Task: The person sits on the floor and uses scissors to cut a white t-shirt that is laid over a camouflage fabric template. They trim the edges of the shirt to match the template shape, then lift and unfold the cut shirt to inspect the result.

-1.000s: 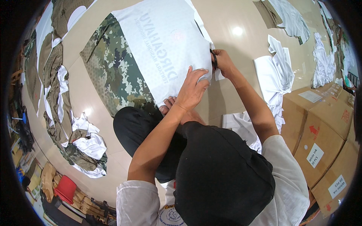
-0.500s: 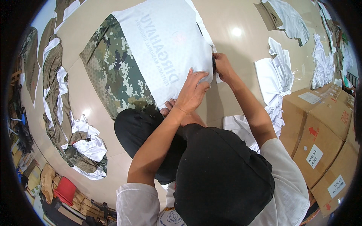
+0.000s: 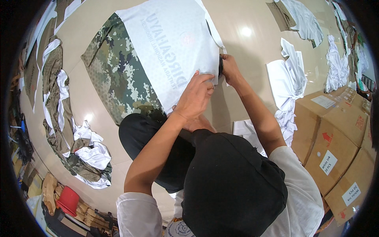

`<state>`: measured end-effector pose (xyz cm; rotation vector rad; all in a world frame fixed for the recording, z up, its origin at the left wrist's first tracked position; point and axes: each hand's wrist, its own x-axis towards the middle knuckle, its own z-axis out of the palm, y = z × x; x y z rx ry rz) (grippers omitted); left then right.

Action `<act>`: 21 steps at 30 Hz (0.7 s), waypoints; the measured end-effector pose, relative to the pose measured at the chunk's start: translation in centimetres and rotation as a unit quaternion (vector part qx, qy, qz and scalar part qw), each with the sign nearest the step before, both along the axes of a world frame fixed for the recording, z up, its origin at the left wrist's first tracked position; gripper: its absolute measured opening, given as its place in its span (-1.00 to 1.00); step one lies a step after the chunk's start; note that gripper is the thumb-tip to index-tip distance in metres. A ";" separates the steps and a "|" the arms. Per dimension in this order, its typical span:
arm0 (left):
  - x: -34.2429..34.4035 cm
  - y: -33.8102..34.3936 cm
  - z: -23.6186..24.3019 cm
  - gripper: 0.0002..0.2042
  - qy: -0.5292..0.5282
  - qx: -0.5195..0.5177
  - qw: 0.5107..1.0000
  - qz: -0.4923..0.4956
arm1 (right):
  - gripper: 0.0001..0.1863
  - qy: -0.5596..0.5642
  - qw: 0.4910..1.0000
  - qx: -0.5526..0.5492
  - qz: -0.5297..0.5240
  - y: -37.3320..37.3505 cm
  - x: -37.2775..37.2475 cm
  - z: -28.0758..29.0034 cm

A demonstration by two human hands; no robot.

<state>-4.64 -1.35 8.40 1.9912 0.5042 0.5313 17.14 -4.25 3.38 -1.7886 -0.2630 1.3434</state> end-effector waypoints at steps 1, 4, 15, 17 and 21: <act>-0.1 0.2 0.2 -0.91 -0.002 0.003 1.000 -0.003 | -0.65 0.007 1.000 0.006 0.001 0.1 0.5 -1.0; -0.2 0.3 0.0 -0.91 -0.009 0.011 1.000 -0.005 | -0.65 0.005 1.000 0.018 -0.012 0.9 0.7 -1.9; -0.5 0.3 -0.2 -0.88 -0.036 0.010 0.999 0.005 | -0.61 -0.017 1.000 0.006 -0.015 2.4 0.3 -1.8; -0.5 0.2 -0.2 -0.87 -0.038 0.010 0.999 0.011 | -0.57 -0.024 0.999 0.013 -0.019 2.4 0.1 -2.5; -0.7 0.3 -0.1 -0.88 -0.030 0.013 0.999 0.017 | -0.54 0.004 0.998 0.034 -0.049 2.3 -0.8 -2.2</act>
